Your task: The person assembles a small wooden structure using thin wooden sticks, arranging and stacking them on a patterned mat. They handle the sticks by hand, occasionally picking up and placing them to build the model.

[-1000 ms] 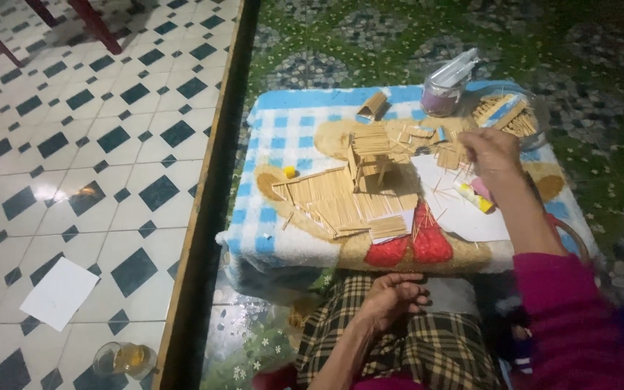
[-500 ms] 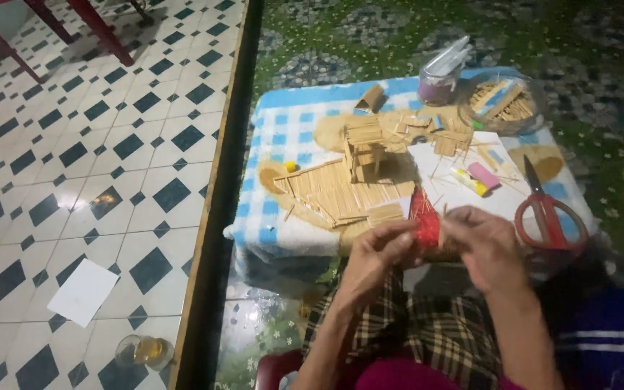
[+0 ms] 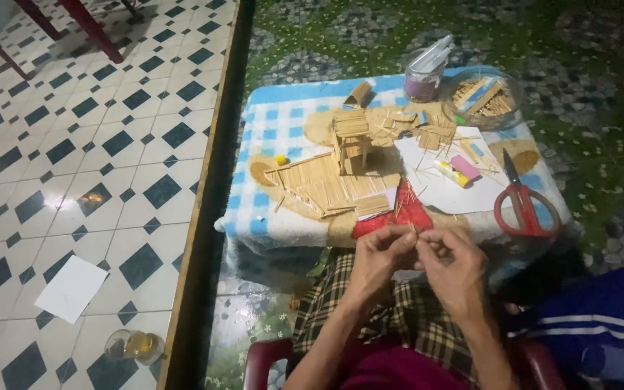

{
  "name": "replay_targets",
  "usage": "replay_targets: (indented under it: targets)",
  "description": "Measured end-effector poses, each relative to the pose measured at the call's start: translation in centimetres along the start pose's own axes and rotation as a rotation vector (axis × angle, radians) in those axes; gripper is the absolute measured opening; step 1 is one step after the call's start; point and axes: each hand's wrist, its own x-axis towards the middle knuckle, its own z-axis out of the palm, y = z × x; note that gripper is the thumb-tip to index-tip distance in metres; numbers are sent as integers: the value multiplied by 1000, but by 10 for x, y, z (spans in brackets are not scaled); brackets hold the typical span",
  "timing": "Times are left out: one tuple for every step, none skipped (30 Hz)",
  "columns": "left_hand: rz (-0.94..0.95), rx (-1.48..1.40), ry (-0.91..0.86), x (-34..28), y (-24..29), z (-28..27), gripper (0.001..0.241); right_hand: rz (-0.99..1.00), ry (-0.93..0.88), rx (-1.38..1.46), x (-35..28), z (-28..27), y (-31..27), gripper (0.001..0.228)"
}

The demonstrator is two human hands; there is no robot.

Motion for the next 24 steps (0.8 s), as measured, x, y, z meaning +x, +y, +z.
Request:
replay_targets:
  targets:
    - [0, -2, 0, 1, -1, -4, 19, -1, -1, -2, -1, 0, 3, 11]
    - [-43, -59, -69, 3, -2, -7, 16, -112, -19, -2, -2, 0, 6, 9]
    - [-85, -116, -138, 5, -3, -11, 12, -225, -37, 0, -2, 0, 8, 8]
    - [-82, -118, -137, 10, -9, -11, 12, -227, -38, -1, -2, 0, 8, 8]
    - [-108, -176, -80, 14, -16, -13, 7, -232, -39, -1, -3, 0, 8, 5]
    - [-133, -235, -24, 17, -23, -14, 10, -236, -40, -1, -4, 1, 8, 1]
    - [-132, -238, -19, 19, -24, -15, 10, -236, -46, -1, -5, 1, 7, 1]
    - [-135, -246, -29, 20, -25, -17, 8, -267, -52, 11, -6, 1, 6, 2]
    - [-138, -254, -37, 20, -25, -19, 6, -297, -60, 24, -8, 1, 4, 2]
    - [-137, -257, -29, 19, -23, -18, 6, -296, -67, 26, -10, 1, 2, 2]
    - [-168, -275, 10, 18, -20, -17, 7, -334, -84, 57, -11, 1, -2, 1]
    - [-199, -293, 49, 18, -17, -16, 7, -373, -100, 88, -12, 1, -5, 2]
    - [-194, -295, 50, 17, -15, -17, 7, -378, -103, 90, -13, 0, -5, 2]
    - [-178, -310, 41, 17, -13, -17, 8, -390, -98, 49, -15, -1, -4, 9]
    - [-163, -325, 29, 16, -11, -16, 8, -402, -89, 6, -15, -3, -4, 16]
    - [-159, -327, 26, 15, -8, -15, 8, -408, -89, 6, -16, -3, -3, 16]
    - [-159, -297, 12, 13, -7, -14, 6, -407, -66, -27, -18, -3, -2, 17]
    - [-159, -266, -3, 11, -5, -13, 6, -406, -44, -59, -19, -4, -1, 19]
    - [-158, -268, -5, 8, -4, -11, 6, -408, -43, -61, -20, -6, -4, 19]
    - [-151, -258, -26, 6, -4, -9, 7, -395, -27, -61, -21, -7, -8, 17]
    - [-142, -248, -47, 5, -2, -8, 10, -383, -10, -61, -21, -9, -12, 17]
    - [-139, -249, -50, 6, -5, -8, 10, -387, -9, -62, -20, -10, -11, 17]
    - [-84, -225, -92, 5, -8, -9, 8, -363, -8, -51, -21, -10, -10, 13]
    - [-29, -201, -133, 6, -10, -11, 7, -339, -8, -41, -21, -11, -10, 10]
